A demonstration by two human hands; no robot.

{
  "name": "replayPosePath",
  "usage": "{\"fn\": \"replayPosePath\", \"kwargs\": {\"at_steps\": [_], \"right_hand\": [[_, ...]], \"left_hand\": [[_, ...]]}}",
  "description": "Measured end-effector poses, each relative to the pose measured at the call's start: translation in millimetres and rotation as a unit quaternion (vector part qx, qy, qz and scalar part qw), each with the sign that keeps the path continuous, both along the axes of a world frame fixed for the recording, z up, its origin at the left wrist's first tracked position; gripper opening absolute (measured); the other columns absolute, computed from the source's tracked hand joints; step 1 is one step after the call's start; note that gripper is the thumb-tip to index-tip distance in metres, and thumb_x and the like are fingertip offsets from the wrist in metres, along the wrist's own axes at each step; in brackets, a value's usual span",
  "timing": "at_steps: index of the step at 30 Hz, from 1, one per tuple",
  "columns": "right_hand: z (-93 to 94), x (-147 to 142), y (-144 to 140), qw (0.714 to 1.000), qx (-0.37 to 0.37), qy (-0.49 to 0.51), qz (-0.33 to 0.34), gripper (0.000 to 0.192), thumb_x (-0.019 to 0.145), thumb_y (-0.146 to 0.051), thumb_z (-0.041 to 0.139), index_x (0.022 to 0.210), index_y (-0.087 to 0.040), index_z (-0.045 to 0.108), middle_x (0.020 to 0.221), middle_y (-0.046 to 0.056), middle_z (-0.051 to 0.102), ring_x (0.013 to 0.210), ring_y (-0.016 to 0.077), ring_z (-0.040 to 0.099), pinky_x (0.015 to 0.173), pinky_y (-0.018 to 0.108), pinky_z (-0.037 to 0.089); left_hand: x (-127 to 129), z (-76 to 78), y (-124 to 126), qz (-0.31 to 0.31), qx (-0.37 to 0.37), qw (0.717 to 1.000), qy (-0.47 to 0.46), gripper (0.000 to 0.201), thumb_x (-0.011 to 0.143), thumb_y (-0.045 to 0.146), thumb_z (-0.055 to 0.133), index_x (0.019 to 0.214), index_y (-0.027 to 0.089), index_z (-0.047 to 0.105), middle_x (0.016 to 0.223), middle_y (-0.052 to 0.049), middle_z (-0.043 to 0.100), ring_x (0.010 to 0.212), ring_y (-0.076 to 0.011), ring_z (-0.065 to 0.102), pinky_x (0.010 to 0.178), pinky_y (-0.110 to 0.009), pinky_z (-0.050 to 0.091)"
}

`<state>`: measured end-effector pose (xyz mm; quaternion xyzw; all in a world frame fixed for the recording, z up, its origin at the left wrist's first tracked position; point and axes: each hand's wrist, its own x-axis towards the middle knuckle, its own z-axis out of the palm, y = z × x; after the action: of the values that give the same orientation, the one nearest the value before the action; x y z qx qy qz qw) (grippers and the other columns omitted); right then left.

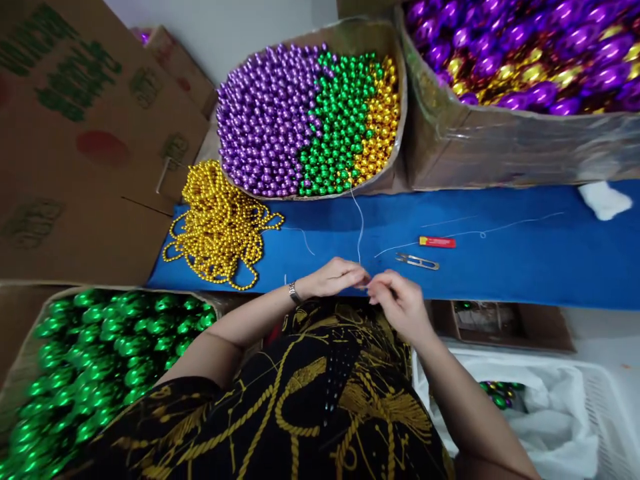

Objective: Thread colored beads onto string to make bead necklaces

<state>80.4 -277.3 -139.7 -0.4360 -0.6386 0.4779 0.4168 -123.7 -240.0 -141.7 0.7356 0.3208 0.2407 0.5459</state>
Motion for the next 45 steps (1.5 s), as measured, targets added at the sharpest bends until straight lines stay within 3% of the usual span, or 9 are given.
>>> {"fn": "replayPosePath", "kwargs": {"at_steps": [5,10,14,17,25,29,33,37,45], "right_hand": [[-12.5,55.0,13.8,0.945,-0.084,0.231,-0.218,0.034,0.083,-0.052,0.069,0.077,-0.022,0.053,0.061,-0.006,0.051,0.045,0.0063,0.042,0.045,0.020,0.038],[-24.0,133.3,15.2,0.882,0.035,0.068,-0.464,0.042,0.079,-0.061,0.067,0.072,-0.022,0.052,0.060,-0.004,0.051,0.045,0.0083,0.040,0.044,0.023,0.035],[-28.4,106.4,9.5,0.933,0.070,-0.280,-0.214,0.031,0.091,-0.049,0.057,0.088,-0.020,0.065,0.082,0.006,0.068,0.068,0.0158,0.060,0.063,0.030,0.046],[-39.8,60.2,14.6,0.906,0.089,-0.411,-0.054,0.034,0.097,-0.044,0.045,0.085,-0.019,0.065,0.084,0.009,0.070,0.077,0.0198,0.064,0.069,0.030,0.045],[-38.7,-44.0,25.7,0.919,0.178,-0.322,0.140,0.035,0.101,-0.041,0.038,0.092,-0.021,0.066,0.088,0.006,0.070,0.083,0.0171,0.066,0.073,0.027,0.047],[-29.2,13.6,20.6,0.929,0.146,-0.340,-0.001,0.033,0.097,-0.046,0.044,0.095,-0.022,0.066,0.087,0.006,0.070,0.076,0.0167,0.065,0.072,0.028,0.049],[-31.4,144.2,10.5,0.811,0.020,-0.462,-0.358,0.050,0.094,-0.055,0.037,0.105,-0.017,0.067,0.082,0.014,0.068,0.071,0.0264,0.064,0.065,0.038,0.047],[-31.0,213.5,7.8,0.749,-0.001,-0.570,-0.339,0.057,0.095,-0.050,0.035,0.139,-0.019,0.053,0.128,0.024,0.059,0.107,0.0391,0.060,0.071,0.045,0.045],[-43.6,73.0,48.3,0.858,0.184,-0.475,-0.063,0.032,0.099,-0.035,0.044,0.116,-0.024,0.069,0.106,0.006,0.072,0.090,0.0169,0.067,0.076,0.026,0.049]], "left_hand": [[-25.9,-6.2,3.2,0.062,0.160,0.981,0.090,0.037,0.100,0.039,0.042,0.081,0.016,0.065,0.078,-0.005,0.067,0.076,-0.0132,0.060,0.072,-0.025,0.045],[-71.3,-5.6,24.3,0.226,0.215,0.931,0.186,0.033,0.096,0.037,0.048,0.077,0.015,0.063,0.069,-0.002,0.062,0.065,-0.0115,0.054,0.063,-0.023,0.039],[-105.4,2.5,36.1,0.278,0.227,0.899,0.252,0.034,0.094,0.038,0.050,0.073,0.015,0.062,0.064,-0.001,0.059,0.060,-0.0107,0.050,0.057,-0.024,0.034],[-125.0,7.8,32.7,0.303,0.215,0.887,0.274,0.033,0.093,0.038,0.051,0.075,0.014,0.063,0.063,-0.001,0.059,0.058,-0.0102,0.049,0.057,-0.023,0.033],[-148.1,23.4,14.4,0.315,0.223,0.895,0.227,0.030,0.095,0.037,0.051,0.086,0.013,0.067,0.077,-0.004,0.066,0.071,-0.0113,0.058,0.067,-0.023,0.043],[-141.5,16.3,-1.8,0.171,0.233,0.923,0.255,0.030,0.097,0.037,0.049,0.091,0.016,0.069,0.085,-0.006,0.068,0.079,-0.0139,0.061,0.075,-0.026,0.048],[-127.4,-13.1,-6.2,0.098,0.259,0.908,0.314,0.032,0.099,0.037,0.046,0.097,0.017,0.071,0.092,-0.008,0.069,0.086,-0.0173,0.063,0.081,-0.031,0.051],[-101.6,-27.1,1.8,0.063,0.272,0.899,0.337,0.031,0.097,0.039,0.048,0.111,0.020,0.070,0.118,-0.011,0.066,0.095,-0.0202,0.066,0.081,-0.033,0.054],[-66.0,-13.0,18.6,0.195,0.252,0.908,0.271,0.027,0.098,0.031,0.048,0.111,0.018,0.067,0.103,-0.008,0.069,0.088,-0.0160,0.067,0.075,-0.026,0.052]]}}
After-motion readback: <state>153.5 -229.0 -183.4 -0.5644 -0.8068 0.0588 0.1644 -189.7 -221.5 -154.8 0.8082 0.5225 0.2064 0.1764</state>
